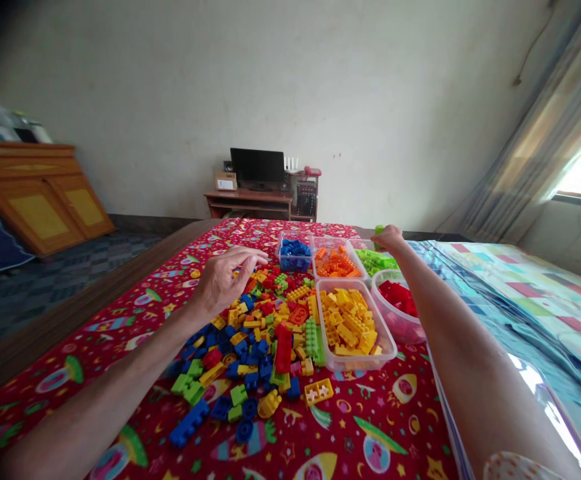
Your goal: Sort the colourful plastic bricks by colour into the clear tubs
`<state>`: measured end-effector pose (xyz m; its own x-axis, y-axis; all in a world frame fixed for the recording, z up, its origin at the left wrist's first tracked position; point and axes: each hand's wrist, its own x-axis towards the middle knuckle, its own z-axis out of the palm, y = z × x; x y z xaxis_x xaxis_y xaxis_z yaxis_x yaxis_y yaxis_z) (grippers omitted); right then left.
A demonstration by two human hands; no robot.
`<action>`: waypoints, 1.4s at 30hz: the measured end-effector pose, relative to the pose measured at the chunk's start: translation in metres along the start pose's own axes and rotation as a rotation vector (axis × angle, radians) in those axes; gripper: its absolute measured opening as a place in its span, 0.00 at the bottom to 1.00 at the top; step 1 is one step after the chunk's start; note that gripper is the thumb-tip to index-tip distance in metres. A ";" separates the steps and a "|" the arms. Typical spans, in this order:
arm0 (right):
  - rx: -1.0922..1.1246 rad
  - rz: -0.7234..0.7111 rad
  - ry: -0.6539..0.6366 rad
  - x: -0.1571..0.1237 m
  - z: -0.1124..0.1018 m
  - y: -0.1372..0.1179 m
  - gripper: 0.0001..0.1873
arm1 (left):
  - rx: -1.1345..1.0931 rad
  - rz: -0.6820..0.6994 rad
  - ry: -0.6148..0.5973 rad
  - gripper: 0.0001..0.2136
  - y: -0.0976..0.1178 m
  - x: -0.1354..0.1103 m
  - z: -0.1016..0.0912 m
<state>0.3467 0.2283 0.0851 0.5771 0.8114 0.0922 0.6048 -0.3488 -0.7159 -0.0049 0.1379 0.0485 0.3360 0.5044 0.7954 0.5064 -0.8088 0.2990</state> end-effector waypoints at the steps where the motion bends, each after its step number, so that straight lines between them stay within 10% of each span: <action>1: -0.012 -0.009 0.012 0.003 -0.001 0.000 0.14 | 0.004 -0.001 -0.002 0.15 0.000 0.000 -0.001; 10: -0.013 -0.216 0.027 -0.015 -0.005 -0.016 0.21 | 0.068 0.008 0.001 0.16 -0.007 0.005 -0.010; 17: 0.329 -0.560 -0.292 -0.097 0.013 -0.038 0.13 | 0.146 -0.139 -0.192 0.16 -0.033 0.006 -0.028; 24: -0.372 -1.006 -0.548 -0.213 0.033 -0.047 0.12 | 0.337 -0.263 -0.459 0.14 -0.072 -0.009 -0.014; 30: -0.817 -0.974 -0.447 -0.270 0.040 -0.046 0.14 | 0.416 -0.256 -0.578 0.19 -0.085 -0.031 0.004; 42: -0.710 -1.044 -0.477 -0.273 0.056 -0.038 0.17 | 0.453 -0.228 -0.628 0.12 -0.084 -0.035 0.009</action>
<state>0.1358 0.0464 0.0484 -0.4810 0.8765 0.0179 0.8754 0.4791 0.0639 -0.0520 0.1904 -0.0095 0.5006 0.8271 0.2553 0.8440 -0.5320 0.0684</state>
